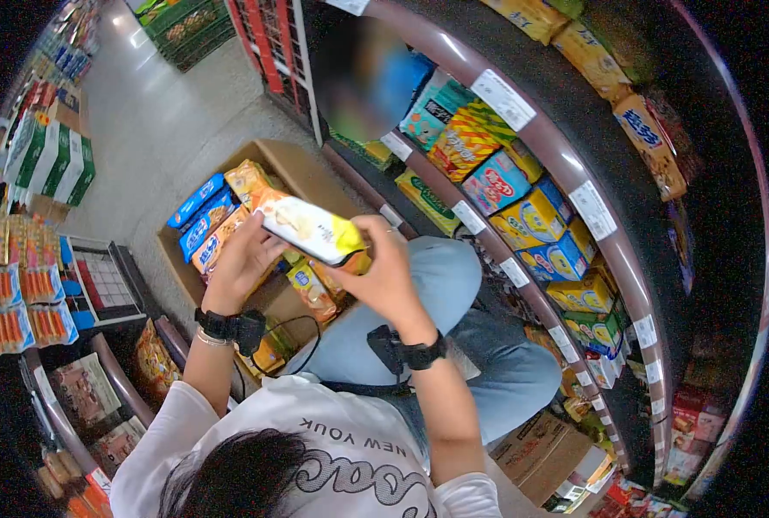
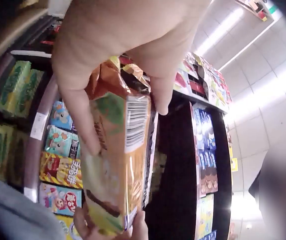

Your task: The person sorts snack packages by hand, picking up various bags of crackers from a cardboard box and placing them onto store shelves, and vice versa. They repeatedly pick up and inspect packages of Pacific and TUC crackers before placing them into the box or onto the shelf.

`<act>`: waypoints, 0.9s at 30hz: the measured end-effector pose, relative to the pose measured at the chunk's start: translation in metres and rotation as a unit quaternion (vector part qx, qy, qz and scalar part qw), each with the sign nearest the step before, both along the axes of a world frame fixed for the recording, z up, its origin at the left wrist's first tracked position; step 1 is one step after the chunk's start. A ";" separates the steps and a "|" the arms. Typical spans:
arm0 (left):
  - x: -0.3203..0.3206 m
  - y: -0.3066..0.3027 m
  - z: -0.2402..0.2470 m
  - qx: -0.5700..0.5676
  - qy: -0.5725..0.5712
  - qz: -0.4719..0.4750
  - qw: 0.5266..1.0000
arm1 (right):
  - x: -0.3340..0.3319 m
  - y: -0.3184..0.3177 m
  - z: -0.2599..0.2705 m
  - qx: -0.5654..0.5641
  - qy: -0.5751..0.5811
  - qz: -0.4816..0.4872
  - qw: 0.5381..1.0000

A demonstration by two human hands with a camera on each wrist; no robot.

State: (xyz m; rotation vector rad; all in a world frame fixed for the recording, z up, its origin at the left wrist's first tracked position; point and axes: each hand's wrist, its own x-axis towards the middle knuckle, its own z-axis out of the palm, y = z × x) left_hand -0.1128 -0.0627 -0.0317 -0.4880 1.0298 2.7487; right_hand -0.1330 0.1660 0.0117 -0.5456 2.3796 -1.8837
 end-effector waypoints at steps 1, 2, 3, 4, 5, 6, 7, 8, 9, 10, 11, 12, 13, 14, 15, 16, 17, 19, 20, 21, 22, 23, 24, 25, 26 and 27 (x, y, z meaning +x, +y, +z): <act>0.004 -0.002 -0.007 -0.010 -0.014 0.002 1.000 | 0.002 -0.010 -0.001 0.060 0.049 0.016 0.997; 0.009 -0.005 -0.013 -0.003 -0.037 -0.012 0.999 | 0.005 -0.020 -0.003 0.120 0.100 0.032 0.987; 0.015 -0.009 -0.018 0.003 -0.060 -0.027 0.998 | 0.007 -0.030 -0.011 0.114 0.124 0.061 0.984; 0.020 -0.012 -0.025 0.010 -0.083 -0.041 0.996 | 0.009 -0.039 -0.019 0.124 0.123 0.096 0.980; 0.022 -0.016 -0.039 0.030 -0.101 -0.037 0.994 | 0.012 -0.047 -0.024 0.150 0.128 0.117 0.973; 0.024 -0.020 -0.050 0.047 -0.110 -0.031 0.992 | 0.015 -0.055 -0.029 0.176 0.134 0.138 0.966; 0.027 -0.025 -0.060 0.064 -0.119 -0.026 0.990 | 0.016 -0.062 -0.038 0.203 0.149 0.160 0.955; 0.030 -0.028 -0.068 0.081 -0.129 -0.021 0.988 | 0.016 -0.068 -0.049 0.230 0.162 0.182 0.942; 0.032 -0.030 -0.075 0.096 -0.169 -0.010 0.981 | 0.018 -0.074 -0.055 0.256 0.176 0.205 0.928; 0.035 -0.033 -0.092 0.105 -0.180 -0.021 0.978 | 0.019 -0.079 -0.061 0.272 0.181 0.218 0.920; 0.038 -0.038 -0.116 0.114 -0.190 -0.032 0.975 | 0.021 -0.085 -0.064 0.288 0.186 0.231 0.910; 0.039 -0.041 -0.129 0.123 -0.199 -0.044 0.971 | 0.022 -0.090 -0.068 0.303 0.192 0.244 0.901; 0.040 -0.044 -0.141 0.134 -0.246 -0.043 0.959 | 0.022 -0.093 -0.083 0.313 0.172 0.265 0.896; 0.041 -0.046 -0.155 0.123 -0.267 -0.043 0.955 | 0.022 -0.095 -0.094 0.328 0.115 0.272 0.898; 0.041 -0.048 -0.167 0.111 -0.288 -0.042 0.950 | 0.021 -0.098 -0.103 0.342 0.057 0.277 0.896; 0.042 -0.051 -0.179 0.100 -0.309 -0.043 0.945 | 0.020 -0.100 -0.114 0.355 -0.001 0.282 0.892; 0.040 -0.051 -0.177 0.083 -0.366 -0.045 0.926 | 0.013 -0.103 -0.132 0.344 -0.054 0.280 0.895; 0.043 -0.049 -0.187 0.070 -0.372 -0.052 0.924 | -0.003 -0.108 -0.155 0.279 -0.148 0.249 0.916; 0.045 -0.048 -0.196 0.063 -0.375 -0.056 0.923 | -0.010 -0.112 -0.166 0.245 -0.195 0.232 0.921; 0.050 -0.054 -0.229 0.135 -0.358 -0.078 0.921 | -0.019 -0.112 -0.174 0.233 -0.224 0.237 0.916; 0.051 -0.054 -0.231 0.119 -0.356 -0.081 0.923 | -0.021 -0.112 -0.208 0.191 -0.273 0.236 0.913; 0.051 -0.050 -0.232 0.102 -0.355 -0.085 0.925 | -0.024 -0.111 -0.197 0.213 -0.343 0.237 0.884; 0.051 -0.045 -0.231 0.086 -0.354 -0.089 0.927 | -0.027 -0.109 -0.185 0.233 -0.411 0.237 0.849; 0.051 -0.043 -0.229 0.055 -0.367 -0.089 0.924 | -0.025 -0.109 -0.195 0.250 -0.420 0.236 0.840; 0.053 -0.043 -0.236 0.064 -0.357 -0.098 0.927 | -0.020 -0.108 -0.217 0.267 -0.428 0.234 0.831; 0.057 -0.043 -0.252 0.073 -0.348 -0.107 0.929 | -0.014 -0.106 -0.241 0.283 -0.436 0.232 0.822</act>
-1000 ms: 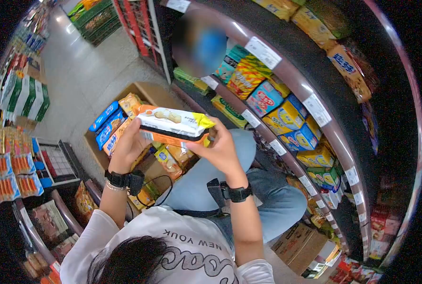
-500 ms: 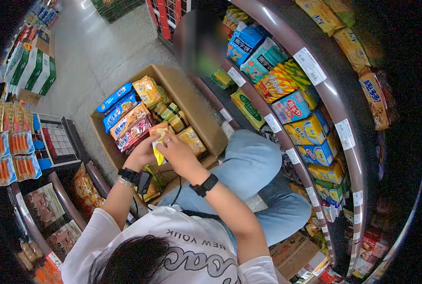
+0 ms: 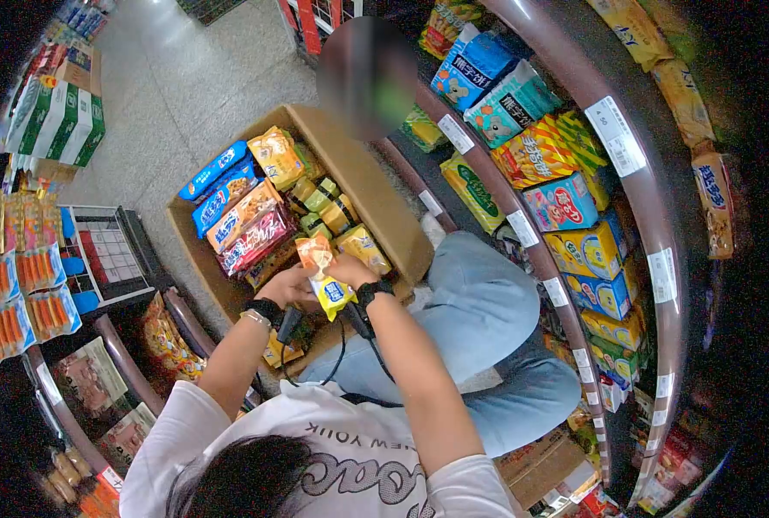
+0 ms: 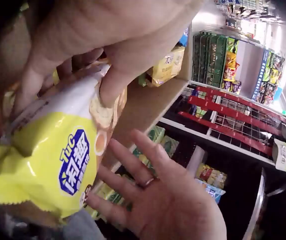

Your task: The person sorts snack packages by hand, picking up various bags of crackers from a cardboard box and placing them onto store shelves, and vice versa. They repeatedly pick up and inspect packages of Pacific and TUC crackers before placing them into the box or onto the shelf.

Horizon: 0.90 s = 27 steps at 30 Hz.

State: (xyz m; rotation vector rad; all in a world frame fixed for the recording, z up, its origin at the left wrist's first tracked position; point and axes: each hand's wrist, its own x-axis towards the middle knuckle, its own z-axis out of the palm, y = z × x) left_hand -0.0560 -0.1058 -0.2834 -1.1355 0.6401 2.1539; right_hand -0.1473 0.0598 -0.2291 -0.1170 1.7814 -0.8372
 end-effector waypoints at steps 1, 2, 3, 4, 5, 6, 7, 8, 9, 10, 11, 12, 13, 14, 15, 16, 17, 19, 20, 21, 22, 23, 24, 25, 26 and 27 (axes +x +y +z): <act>0.004 0.000 -0.018 0.012 0.009 -0.004 1.000 | 0.007 0.002 -0.025 -0.008 0.003 -0.009 1.000; 0.007 0.001 -0.038 -0.007 -0.018 -0.021 1.000 | 0.014 0.004 -0.050 -0.017 0.005 -0.018 1.000; 0.010 0.002 -0.057 -0.007 -0.036 -0.022 0.999 | 0.018 0.005 -0.063 -0.025 0.007 -0.028 0.999; 0.015 0.002 -0.075 -0.007 -0.054 -0.023 0.998 | 0.015 0.002 -0.037 -0.004 0.018 -0.002 1.000; 0.015 0.005 -0.076 -0.005 -0.072 -0.026 0.997 | 0.016 0.001 -0.039 -0.008 0.021 0.003 1.000; 0.015 0.009 -0.078 -0.054 -0.085 -0.042 0.994 | 0.017 -0.001 -0.041 -0.012 0.026 0.008 1.000; 0.015 0.013 -0.079 -0.063 -0.084 -0.054 0.993 | 0.018 -0.001 -0.043 -0.015 0.031 0.014 0.999; 0.014 0.016 -0.074 -0.073 -0.084 -0.064 0.992 | 0.014 -0.002 -0.013 -0.021 0.033 0.000 0.999; 0.012 0.019 -0.066 -0.083 -0.083 -0.073 0.990 | 0.014 -0.002 -0.003 -0.023 0.045 -0.011 0.999; 0.010 0.024 -0.050 -0.092 -0.070 -0.079 0.990 | 0.015 -0.002 0.003 -0.026 0.056 -0.022 0.998; 0.006 0.029 -0.028 -0.102 -0.057 -0.084 0.990 | 0.017 -0.002 0.004 -0.029 0.068 -0.033 0.997; 0.005 0.031 -0.019 -0.111 -0.044 -0.089 0.989 | 0.018 -0.001 -0.004 -0.022 0.064 -0.005 0.998; 0.007 0.031 -0.027 -0.113 -0.041 -0.093 0.988 | 0.019 0.001 -0.015 -0.015 0.061 0.022 0.998; 0.011 0.030 -0.044 -0.114 -0.039 -0.097 0.988 | 0.021 0.002 -0.029 -0.008 0.057 0.049 0.997; 0.013 0.031 -0.054 -0.114 -0.035 -0.101 0.988 | 0.023 0.003 -0.045 0.002 0.020 0.073 0.997; 0.015 0.031 -0.064 -0.106 -0.045 -0.095 0.989 | 0.024 0.003 -0.061 0.013 -0.017 0.097 0.995; 0.015 0.032 -0.069 -0.099 -0.053 -0.089 0.990 | 0.026 0.004 -0.079 0.024 -0.054 0.121 0.991; 0.015 0.034 -0.079 -0.100 -0.057 -0.101 0.988 | 0.045 0.006 -0.137 0.000 -0.059 0.071 0.996; 0.016 0.035 -0.085 -0.110 -0.052 -0.118 0.986 | 0.052 0.006 -0.153 -0.013 -0.062 0.046 0.997; 0.018 0.035 -0.094 -0.120 -0.047 -0.135 0.982 | 0.048 0.005 -0.141 0.012 -0.070 0.046 0.996; 0.019 0.035 -0.102 -0.119 -0.040 -0.153 0.980 | 0.046 0.005 -0.129 0.037 -0.077 0.046 0.995; 0.021 0.034 -0.111 -0.119 -0.033 -0.171 0.977 | 0.043 0.005 -0.120 0.062 -0.085 0.046 0.993; 0.021 0.035 -0.115 -0.117 -0.026 -0.190 0.974 | 0.046 0.005 -0.134 0.041 -0.076 0.042 0.995; 0.022 0.036 -0.119 -0.118 -0.027 -0.182 0.976 | 0.050 0.004 -0.149 0.020 -0.066 0.038 0.997; 0.021 0.038 -0.117 -0.119 -0.029 -0.173 0.977 | 0.050 0.003 -0.147 0.000 -0.057 0.034 0.998; 0.021 0.039 -0.115 -0.119 -0.031 -0.165 0.979 | 0.050 0.004 -0.144 -0.017 -0.041 0.017 0.999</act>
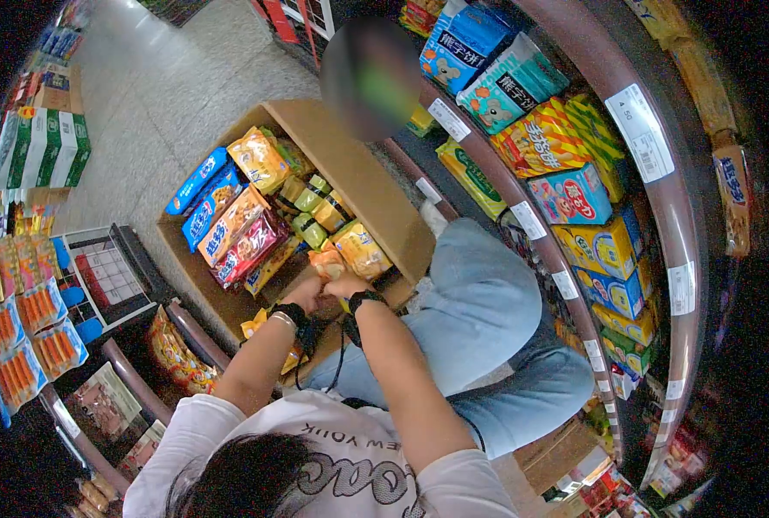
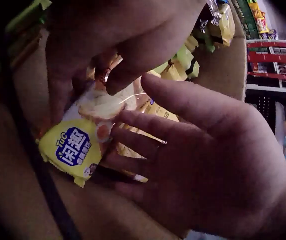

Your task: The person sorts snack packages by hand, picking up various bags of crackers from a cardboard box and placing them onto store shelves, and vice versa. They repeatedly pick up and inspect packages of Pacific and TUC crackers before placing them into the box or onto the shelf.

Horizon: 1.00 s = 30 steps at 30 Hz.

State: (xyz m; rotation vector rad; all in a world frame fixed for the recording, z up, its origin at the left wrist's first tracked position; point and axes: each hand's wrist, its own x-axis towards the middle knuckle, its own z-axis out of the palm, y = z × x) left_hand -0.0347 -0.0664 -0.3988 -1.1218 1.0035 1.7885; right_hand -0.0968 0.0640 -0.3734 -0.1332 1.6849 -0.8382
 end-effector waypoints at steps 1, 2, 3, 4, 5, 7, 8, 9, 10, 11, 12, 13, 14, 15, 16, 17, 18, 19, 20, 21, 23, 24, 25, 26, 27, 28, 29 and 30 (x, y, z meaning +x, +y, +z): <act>0.000 0.001 0.002 0.011 -0.010 0.018 1.000 | -0.001 0.003 0.003 -0.017 0.016 -0.018 1.000; -0.004 0.003 0.014 0.022 -0.020 0.037 0.999 | -0.006 0.004 0.017 -0.033 0.033 -0.036 0.998; -0.007 0.004 0.021 0.034 -0.028 0.056 0.997 | -0.012 0.004 0.038 -0.023 0.053 -0.023 0.998; -0.007 0.002 0.016 0.033 -0.018 0.042 0.998 | -0.020 0.004 0.065 -0.012 0.075 -0.011 0.997; -0.010 0.000 0.018 0.032 -0.007 0.028 0.999 | -0.024 0.005 0.073 -0.001 0.097 0.001 0.995; -0.012 -0.001 0.025 0.016 0.014 0.033 0.999 | -0.030 0.004 0.086 0.008 0.090 -0.023 0.996; -0.022 0.003 0.064 0.001 0.026 0.051 0.998 | -0.035 0.004 0.091 0.012 0.089 -0.036 0.995; -0.026 0.005 0.088 -0.014 0.038 0.069 0.997 | -0.036 0.002 0.102 0.024 0.115 -0.061 0.991; -0.015 -0.004 0.042 0.021 0.049 0.073 0.996 | -0.037 0.001 0.115 0.035 0.144 -0.085 0.985; -0.018 -0.005 0.060 -0.011 0.016 0.057 0.998 | -0.042 -0.001 0.129 0.045 0.174 -0.110 0.978; -0.022 -0.006 0.079 -0.045 -0.014 0.042 0.998 | -0.050 -0.001 0.135 0.024 0.172 -0.089 0.981; -0.021 -0.009 0.071 -0.041 -0.004 0.036 0.999 | -0.053 -0.003 0.127 0.009 0.193 -0.121 0.974; -0.021 -0.015 0.061 -0.036 0.006 0.029 0.999 | -0.053 -0.006 0.114 -0.006 0.214 -0.154 0.965; -0.024 -0.019 0.068 -0.010 0.020 0.044 0.999 | -0.059 -0.009 0.129 -0.035 0.161 -0.209 0.964; -0.028 -0.023 0.076 0.017 0.032 0.058 0.998 | -0.061 -0.012 0.125 -0.087 0.142 -0.281 0.945; -0.043 -0.019 0.094 -0.033 0.032 0.059 0.997 | -0.064 -0.017 0.114 -0.131 0.184 -0.295 0.928; -0.057 -0.011 0.128 -0.082 0.033 0.063 0.994 | -0.075 -0.019 0.110 -0.175 0.226 -0.306 0.908; -0.072 -0.004 0.160 -0.095 0.060 0.073 0.991 | -0.085 -0.014 0.159 -0.178 0.218 -0.303 0.910; -0.093 0.002 0.207 -0.117 0.064 0.045 0.990 | -0.094 -0.011 0.190 -0.204 0.235 -0.316 0.896; -0.104 0.003 0.220 -0.119 0.146 0.039 0.981 | -0.102 -0.008 0.215 -0.229 0.249 -0.329 0.882; -0.128 0.010 0.274 -0.130 0.271 0.035 0.953 | -0.117 0.003 0.260 -0.277 0.281 -0.342 0.853; -0.142 0.010 0.295 -0.090 0.317 0.037 0.943 | -0.124 0.012 0.290 -0.282 0.306 -0.344 0.842; -0.154 0.014 0.326 -0.095 0.365 0.039 0.925 | -0.129 0.021 0.322 -0.287 0.330 -0.347 0.830; -0.165 0.021 0.356 -0.100 0.412 0.040 0.905 | -0.135 0.029 0.348 -0.292 0.352 -0.350 0.818; -0.179 0.026 0.376 -0.090 0.447 0.052 0.888 | -0.143 0.036 0.365 -0.325 0.354 -0.364 0.798; -0.192 0.031 0.394 -0.079 0.482 0.064 0.870 | -0.150 0.044 0.382 -0.358 0.355 -0.377 0.777; -0.204 0.035 0.416 -0.079 0.508 0.061 0.855 | -0.155 0.050 0.405 -0.368 0.386 -0.381 0.755; -0.217 0.039 0.434 -0.075 0.532 0.052 0.842 | -0.161 0.056 0.425 -0.385 0.392 -0.388 0.740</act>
